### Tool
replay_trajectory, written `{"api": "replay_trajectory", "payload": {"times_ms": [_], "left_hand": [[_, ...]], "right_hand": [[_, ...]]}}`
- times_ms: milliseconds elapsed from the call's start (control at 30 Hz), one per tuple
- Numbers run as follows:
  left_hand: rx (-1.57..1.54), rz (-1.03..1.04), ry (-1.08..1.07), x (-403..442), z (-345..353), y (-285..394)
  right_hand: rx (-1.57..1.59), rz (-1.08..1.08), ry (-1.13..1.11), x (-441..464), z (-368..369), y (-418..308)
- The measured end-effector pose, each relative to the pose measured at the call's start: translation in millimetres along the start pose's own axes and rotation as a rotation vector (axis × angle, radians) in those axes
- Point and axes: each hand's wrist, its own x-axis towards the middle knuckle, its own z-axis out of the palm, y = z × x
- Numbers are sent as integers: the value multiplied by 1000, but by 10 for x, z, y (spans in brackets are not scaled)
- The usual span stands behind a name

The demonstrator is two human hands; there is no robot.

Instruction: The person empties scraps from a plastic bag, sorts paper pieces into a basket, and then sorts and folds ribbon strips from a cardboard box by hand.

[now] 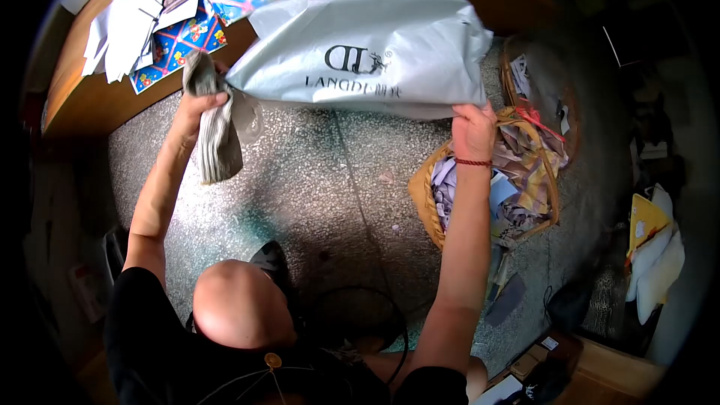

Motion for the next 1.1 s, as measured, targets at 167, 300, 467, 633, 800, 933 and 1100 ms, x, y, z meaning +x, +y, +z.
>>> {"api": "replay_trajectory", "payload": {"times_ms": [167,300,467,633,800,933,1100], "left_hand": [[373,-136,-350,-317,-350,-384],[664,-455,-209,-761,-687,-980],[836,-421,68,-1050,-1067,-2154],[1050,-260,249,-1118,-598,-1899],[998,-121,209,-1237,-704,-1999],[1044,-121,180,-1235,-722,-2018],[1048,-72,174,-1254,-683,-1966]], "right_hand": [[-635,69,15,-162,-1050,373],[-796,226,264,30,-831,333],[-664,105,-13,756,532,-91],[-302,296,-90,1583,1698,-244],[-177,423,76,2279,2142,-81],[-197,561,139,2502,2124,-8],[-137,531,142,2399,1965,173]]}}
